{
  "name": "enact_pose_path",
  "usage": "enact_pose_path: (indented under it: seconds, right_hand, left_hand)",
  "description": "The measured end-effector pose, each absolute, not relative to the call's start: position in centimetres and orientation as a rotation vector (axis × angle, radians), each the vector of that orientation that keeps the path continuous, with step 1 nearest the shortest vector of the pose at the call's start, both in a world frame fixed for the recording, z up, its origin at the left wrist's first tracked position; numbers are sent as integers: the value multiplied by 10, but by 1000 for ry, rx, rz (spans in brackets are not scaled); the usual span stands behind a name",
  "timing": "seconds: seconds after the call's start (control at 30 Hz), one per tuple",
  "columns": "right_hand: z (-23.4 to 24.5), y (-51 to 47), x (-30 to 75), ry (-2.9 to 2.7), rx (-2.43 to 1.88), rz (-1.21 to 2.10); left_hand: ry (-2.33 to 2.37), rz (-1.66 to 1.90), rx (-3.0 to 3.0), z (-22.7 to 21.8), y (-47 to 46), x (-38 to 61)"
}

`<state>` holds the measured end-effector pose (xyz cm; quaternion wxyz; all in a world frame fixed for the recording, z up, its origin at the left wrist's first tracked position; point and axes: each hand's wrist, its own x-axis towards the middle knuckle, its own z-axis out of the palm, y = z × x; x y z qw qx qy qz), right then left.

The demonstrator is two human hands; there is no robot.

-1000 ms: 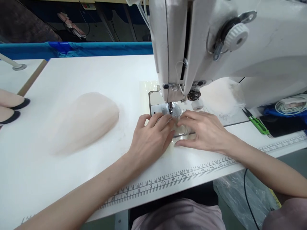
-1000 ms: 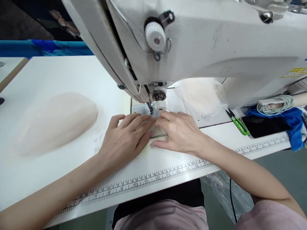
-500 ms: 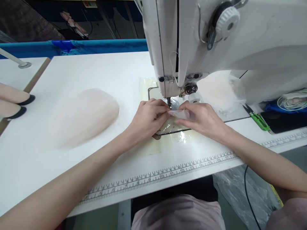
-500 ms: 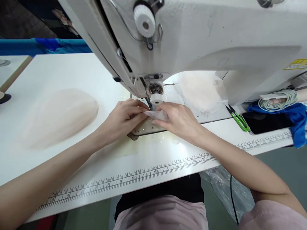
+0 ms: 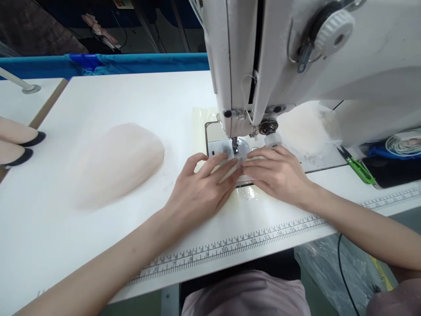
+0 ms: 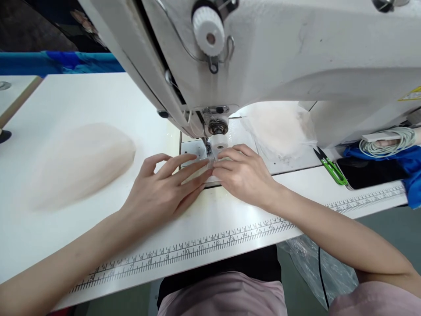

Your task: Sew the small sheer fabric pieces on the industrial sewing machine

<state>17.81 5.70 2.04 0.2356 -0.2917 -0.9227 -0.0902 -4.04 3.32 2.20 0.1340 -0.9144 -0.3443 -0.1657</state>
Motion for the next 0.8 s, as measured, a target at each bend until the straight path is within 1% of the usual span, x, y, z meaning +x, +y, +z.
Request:
enact_pose_path:
  seconds: [0.1, 0.3, 0.4, 0.57, 0.8]
  right_hand:
    - [20, 57, 177, -2501, -754, -299]
    - [21, 57, 176, -2482, -743, -336]
    - [19, 58, 176, -2486, -766, -319]
    - [14, 64, 176, -2453, -801, -290]
    - [13, 73, 172, -2485, -947, -199]
  left_hand:
    - [-956, -411, -2602, 25, 28, -40]
    - [-941, -385, -2628, 26, 30, -40]
    - [-957, -411, -2648, 26, 31, -40]
    - [-1167, -442, -2781, 25, 37, -41]
    - [-1105, -378, -2683, 21, 52, -44]
